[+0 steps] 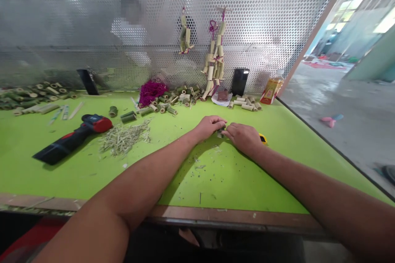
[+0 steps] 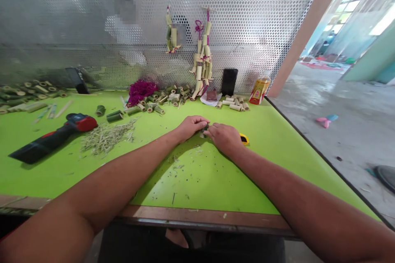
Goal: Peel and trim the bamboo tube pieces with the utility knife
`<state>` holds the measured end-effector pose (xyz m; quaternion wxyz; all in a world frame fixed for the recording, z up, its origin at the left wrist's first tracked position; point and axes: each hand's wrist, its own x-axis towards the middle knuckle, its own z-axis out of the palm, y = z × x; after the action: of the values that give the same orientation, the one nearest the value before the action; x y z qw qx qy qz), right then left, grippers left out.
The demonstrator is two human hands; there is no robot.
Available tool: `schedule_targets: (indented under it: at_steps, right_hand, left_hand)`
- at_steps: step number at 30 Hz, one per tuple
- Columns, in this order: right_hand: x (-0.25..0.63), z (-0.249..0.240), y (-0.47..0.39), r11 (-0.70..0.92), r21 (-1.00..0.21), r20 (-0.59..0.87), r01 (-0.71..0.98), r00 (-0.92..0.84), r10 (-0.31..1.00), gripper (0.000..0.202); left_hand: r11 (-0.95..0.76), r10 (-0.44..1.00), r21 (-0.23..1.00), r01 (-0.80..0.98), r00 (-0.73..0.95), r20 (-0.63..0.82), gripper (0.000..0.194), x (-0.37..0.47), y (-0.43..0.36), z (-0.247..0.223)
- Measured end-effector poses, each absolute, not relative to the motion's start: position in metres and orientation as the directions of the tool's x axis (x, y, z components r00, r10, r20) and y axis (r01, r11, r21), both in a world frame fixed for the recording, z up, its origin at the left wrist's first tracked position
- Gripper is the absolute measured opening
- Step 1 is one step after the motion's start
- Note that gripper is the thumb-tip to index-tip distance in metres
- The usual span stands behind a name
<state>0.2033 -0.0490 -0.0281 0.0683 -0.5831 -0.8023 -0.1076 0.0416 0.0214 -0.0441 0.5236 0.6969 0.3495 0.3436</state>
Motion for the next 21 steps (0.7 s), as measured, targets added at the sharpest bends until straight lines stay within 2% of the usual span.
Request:
schedule_targets:
  at_steps: [4,6,13,21]
  right_hand:
    - [0.1999,-0.0280,-0.0513,0.405,0.106,0.143,0.908,-0.417,0.898,0.047]
    - [0.1996,-0.0276,-0.0530,0.434,0.096,0.153,0.896,-0.445,0.883,0.048]
    - [0.2039,-0.0286,-0.0525,0.259,0.056,0.317,0.964,-0.263,0.911,0.043]
    - [0.2045,-0.0294,-0.0491,0.271,0.086,0.262,0.959,-0.284,0.922,0.044]
  left_hand:
    - [-0.211,0.860,0.966,0.152,0.499,0.110,0.034,0.0407,0.0243,-0.0457]
    - [-0.209,0.860,0.968,0.141,0.497,0.114,0.035,0.0398,0.0250,-0.0456]
    - [-0.177,0.828,0.983,0.055,0.548,0.118,0.034,0.0389,0.0234,-0.0445]
    - [-0.199,0.862,0.974,0.105,0.492,0.123,0.030,0.0428,0.0222,-0.0446]
